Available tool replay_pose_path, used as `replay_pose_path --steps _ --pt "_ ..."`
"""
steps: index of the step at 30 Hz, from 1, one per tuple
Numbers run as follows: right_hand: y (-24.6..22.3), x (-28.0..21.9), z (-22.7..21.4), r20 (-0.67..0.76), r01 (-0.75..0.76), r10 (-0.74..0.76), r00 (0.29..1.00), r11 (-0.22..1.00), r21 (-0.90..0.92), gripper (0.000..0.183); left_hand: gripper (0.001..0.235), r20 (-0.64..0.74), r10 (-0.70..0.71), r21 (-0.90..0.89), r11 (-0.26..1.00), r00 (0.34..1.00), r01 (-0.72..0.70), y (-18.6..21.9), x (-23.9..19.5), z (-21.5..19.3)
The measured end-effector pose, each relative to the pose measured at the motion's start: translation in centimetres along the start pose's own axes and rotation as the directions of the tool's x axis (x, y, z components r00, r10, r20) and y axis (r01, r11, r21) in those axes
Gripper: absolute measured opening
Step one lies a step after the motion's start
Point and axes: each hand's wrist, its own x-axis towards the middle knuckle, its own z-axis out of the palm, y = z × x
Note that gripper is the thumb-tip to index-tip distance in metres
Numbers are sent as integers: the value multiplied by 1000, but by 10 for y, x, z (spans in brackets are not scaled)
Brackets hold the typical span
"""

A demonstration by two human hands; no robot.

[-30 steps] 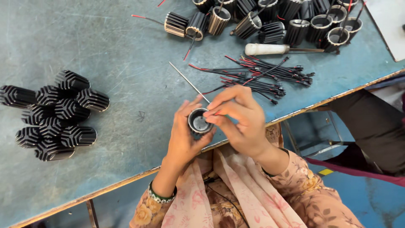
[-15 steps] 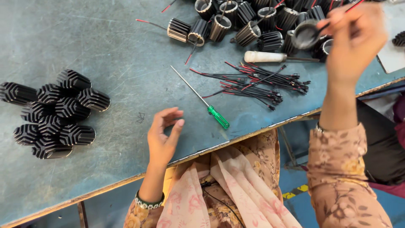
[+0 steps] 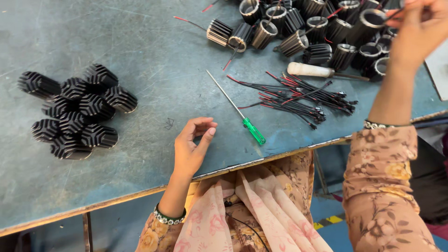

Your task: The person assembles heat sinks with LED components by inserting wires and using a screwdriver to secure them.

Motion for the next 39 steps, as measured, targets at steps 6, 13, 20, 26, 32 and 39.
replay_pose_path --steps 6,13,20,26,32,39 --pt "-12 -37 -53 40 -167 180 983 961 -222 16 23 26 -12 86 996 1000 10 6 0 3" --pt "56 -56 -28 -130 -88 79 988 994 -69 14 21 17 8 61 998 1000 -9 3 -1 3" --pt "83 -86 -34 -40 -80 70 997 777 -625 39 24 1 18 57 998 1000 -18 -3 -1 1" --pt "4 -146 -23 -8 -202 209 978 934 -296 41 14 -305 192 -77 971 933 -225 28 -12 -41" --pt "-95 -201 22 174 211 -128 976 745 -633 6 36 -234 478 798 592 847 -114 70 -11 -108" --pt "-84 -165 37 335 340 -132 933 633 -696 22 56 1 525 997 61 851 -39 29 7 -127"
